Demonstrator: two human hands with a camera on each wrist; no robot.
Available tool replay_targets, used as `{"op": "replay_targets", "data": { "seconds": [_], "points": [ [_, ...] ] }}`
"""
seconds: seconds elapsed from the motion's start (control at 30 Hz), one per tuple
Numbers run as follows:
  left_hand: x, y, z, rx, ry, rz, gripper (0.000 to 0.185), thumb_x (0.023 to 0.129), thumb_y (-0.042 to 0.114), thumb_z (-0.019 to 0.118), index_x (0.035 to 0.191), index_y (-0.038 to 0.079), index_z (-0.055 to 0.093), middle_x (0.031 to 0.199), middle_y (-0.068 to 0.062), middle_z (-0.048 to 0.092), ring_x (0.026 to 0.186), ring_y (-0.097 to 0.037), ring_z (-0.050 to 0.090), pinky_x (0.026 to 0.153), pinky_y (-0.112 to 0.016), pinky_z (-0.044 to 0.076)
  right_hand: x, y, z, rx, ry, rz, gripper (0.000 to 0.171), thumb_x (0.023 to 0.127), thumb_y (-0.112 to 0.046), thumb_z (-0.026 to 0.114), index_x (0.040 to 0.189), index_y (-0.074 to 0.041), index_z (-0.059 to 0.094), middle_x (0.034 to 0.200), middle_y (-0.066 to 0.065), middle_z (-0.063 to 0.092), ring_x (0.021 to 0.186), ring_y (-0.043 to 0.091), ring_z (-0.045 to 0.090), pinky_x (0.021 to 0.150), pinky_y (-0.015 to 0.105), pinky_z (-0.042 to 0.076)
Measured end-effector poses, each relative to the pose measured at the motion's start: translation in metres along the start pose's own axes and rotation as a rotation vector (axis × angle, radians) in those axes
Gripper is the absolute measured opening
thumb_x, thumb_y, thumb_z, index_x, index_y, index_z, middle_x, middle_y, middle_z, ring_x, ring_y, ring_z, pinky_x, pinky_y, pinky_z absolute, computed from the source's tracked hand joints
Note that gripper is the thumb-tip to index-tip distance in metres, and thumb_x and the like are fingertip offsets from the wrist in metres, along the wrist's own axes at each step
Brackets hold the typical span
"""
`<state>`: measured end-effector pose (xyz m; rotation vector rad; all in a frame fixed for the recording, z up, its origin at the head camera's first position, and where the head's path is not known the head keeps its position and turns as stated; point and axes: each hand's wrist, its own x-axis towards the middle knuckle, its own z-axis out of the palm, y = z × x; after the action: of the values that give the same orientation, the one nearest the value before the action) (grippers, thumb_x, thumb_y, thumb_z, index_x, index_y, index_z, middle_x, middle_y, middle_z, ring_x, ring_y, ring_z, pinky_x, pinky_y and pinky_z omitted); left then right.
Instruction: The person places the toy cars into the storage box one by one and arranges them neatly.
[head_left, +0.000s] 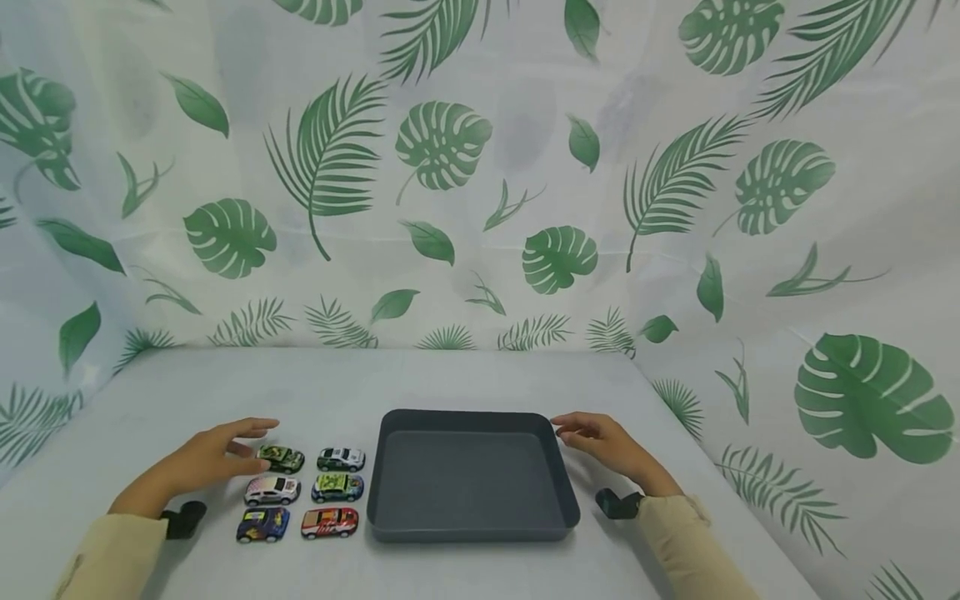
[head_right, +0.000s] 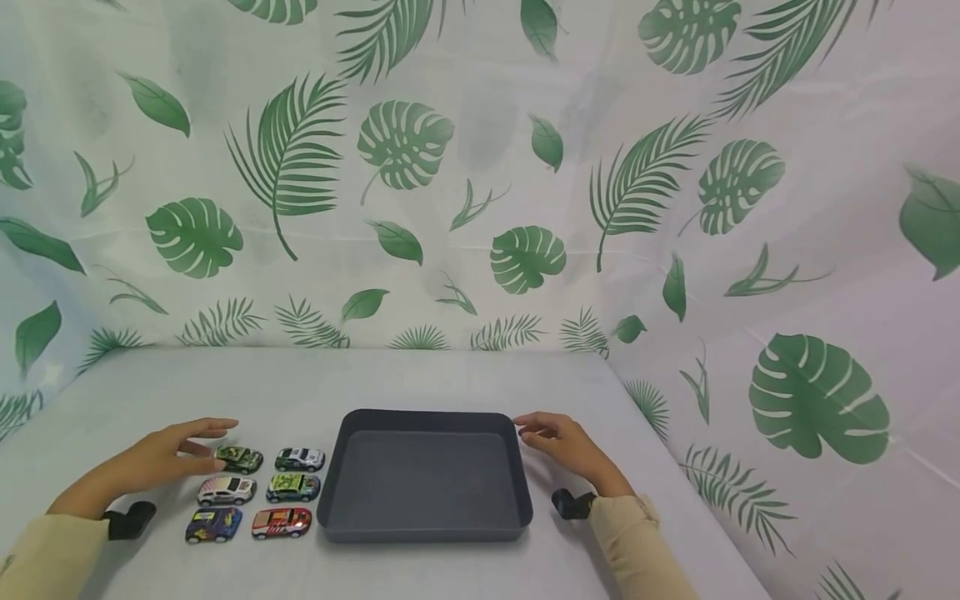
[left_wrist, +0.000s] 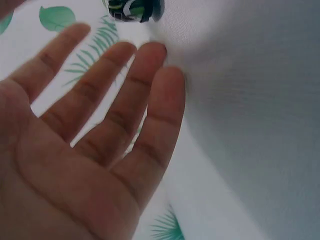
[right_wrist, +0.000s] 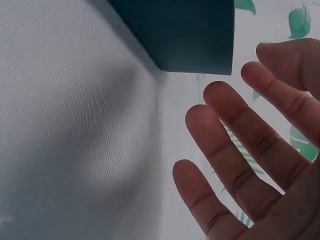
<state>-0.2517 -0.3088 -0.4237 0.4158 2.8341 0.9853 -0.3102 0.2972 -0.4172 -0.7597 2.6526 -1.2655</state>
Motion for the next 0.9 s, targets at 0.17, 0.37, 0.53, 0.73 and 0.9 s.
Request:
{"op": "replay_targets", "data": {
  "seconds": [0.17, 0.37, 0.53, 0.73, 0.9],
  "points": [
    [0.004, 0.0, -0.005, -0.075, -0.041, 0.072, 0.067, 0.098, 0.017, 0.081, 0.151, -0.011, 0.051, 0.144, -0.041, 0.055, 0.119, -0.057, 0.064, 0.09, -0.068, 0.057, 0.005, 0.0, 0.001, 0.002, -0.023, -0.015, 0.037, 0.109, -0.013, 0.066, 0.139, 0.007, 0.067, 0.136, 0.028, 0.069, 0.115, 0.034, 0.071, 0.091, 0.033, 0.058],
    [0.012, -0.004, -0.005, -0.108, -0.083, 0.139, 0.06, 0.095, 0.009, 0.082, 0.143, -0.015, 0.056, 0.14, -0.039, 0.06, 0.119, -0.054, 0.065, 0.096, -0.065, 0.056, 0.009, 0.01, 0.002, 0.078, -0.06, 0.02, 0.044, 0.104, -0.015, 0.074, 0.141, 0.007, 0.066, 0.142, 0.029, 0.065, 0.116, 0.032, 0.072, 0.092, 0.028, 0.057],
    [0.018, -0.008, -0.003, -0.095, -0.11, 0.198, 0.052, 0.095, 0.008, 0.081, 0.136, -0.017, 0.062, 0.134, -0.033, 0.066, 0.12, -0.051, 0.065, 0.098, -0.058, 0.056, 0.011, 0.017, 0.004, 0.122, -0.059, 0.044, 0.047, 0.102, -0.017, 0.076, 0.142, 0.007, 0.065, 0.144, 0.028, 0.064, 0.119, 0.032, 0.07, 0.097, 0.036, 0.057],
    [0.021, -0.008, -0.002, -0.096, -0.108, 0.179, 0.045, 0.092, 0.005, 0.083, 0.129, -0.015, 0.067, 0.129, -0.031, 0.07, 0.114, -0.045, 0.068, 0.098, -0.056, 0.056, 0.009, 0.025, 0.01, 0.159, -0.021, 0.098, 0.047, 0.104, -0.021, 0.076, 0.144, 0.001, 0.066, 0.147, 0.025, 0.062, 0.126, 0.031, 0.066, 0.109, 0.055, 0.05],
    [0.021, -0.006, 0.0, -0.072, -0.098, 0.106, 0.038, 0.09, 0.005, 0.084, 0.123, -0.011, 0.073, 0.127, -0.029, 0.072, 0.111, -0.045, 0.068, 0.096, -0.064, 0.055, 0.008, 0.028, 0.012, 0.167, -0.005, 0.112, 0.047, 0.104, -0.022, 0.075, 0.145, 0.0, 0.065, 0.144, 0.021, 0.064, 0.129, 0.03, 0.061, 0.111, 0.053, 0.047]
  ]
}}
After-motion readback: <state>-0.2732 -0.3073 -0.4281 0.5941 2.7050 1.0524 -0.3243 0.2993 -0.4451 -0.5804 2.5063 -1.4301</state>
